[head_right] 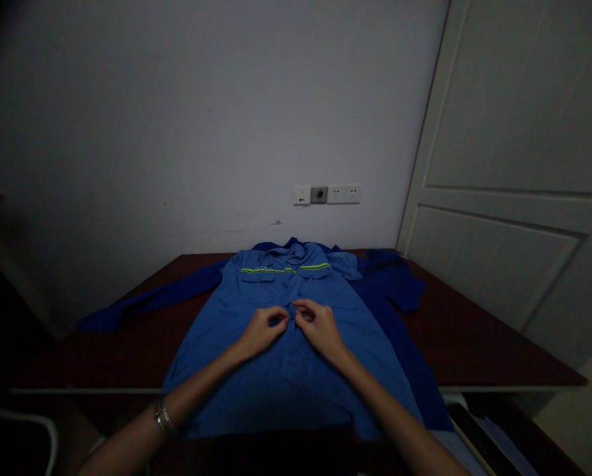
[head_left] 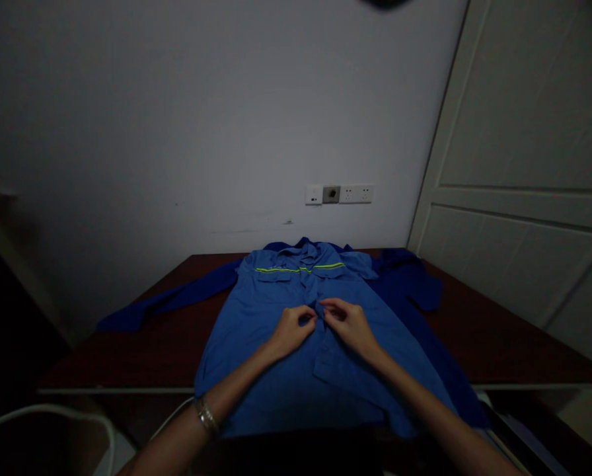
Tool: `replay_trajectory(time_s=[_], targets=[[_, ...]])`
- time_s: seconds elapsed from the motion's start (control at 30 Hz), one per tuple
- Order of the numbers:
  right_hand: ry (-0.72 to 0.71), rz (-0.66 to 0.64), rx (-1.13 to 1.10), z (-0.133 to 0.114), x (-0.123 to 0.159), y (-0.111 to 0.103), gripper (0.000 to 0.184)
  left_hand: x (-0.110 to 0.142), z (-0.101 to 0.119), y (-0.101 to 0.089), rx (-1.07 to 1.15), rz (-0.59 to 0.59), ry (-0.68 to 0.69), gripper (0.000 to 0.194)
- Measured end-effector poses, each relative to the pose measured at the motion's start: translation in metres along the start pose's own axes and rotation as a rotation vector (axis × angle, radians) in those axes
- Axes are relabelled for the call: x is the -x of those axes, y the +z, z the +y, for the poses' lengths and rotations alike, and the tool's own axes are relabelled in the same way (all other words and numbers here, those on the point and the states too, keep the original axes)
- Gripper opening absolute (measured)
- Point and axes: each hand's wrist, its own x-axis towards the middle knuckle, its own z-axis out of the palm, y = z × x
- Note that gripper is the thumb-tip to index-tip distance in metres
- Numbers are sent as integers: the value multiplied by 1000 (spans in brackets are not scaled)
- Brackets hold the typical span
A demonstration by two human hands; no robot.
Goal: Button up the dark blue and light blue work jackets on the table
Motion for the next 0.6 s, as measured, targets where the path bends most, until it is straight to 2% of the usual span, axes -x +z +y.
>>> replay_trajectory(time_s=[0.23, 0.47, 0.6], targets=[[63, -14, -154, 8, 5, 1, 26, 0, -2, 7, 50, 85, -10, 13], [104, 36, -186, 14, 5, 9, 30, 6, -8, 18, 126, 192, -45, 7], [118, 18, -202, 16, 5, 11, 30, 10, -7, 20, 111, 198, -36, 5]])
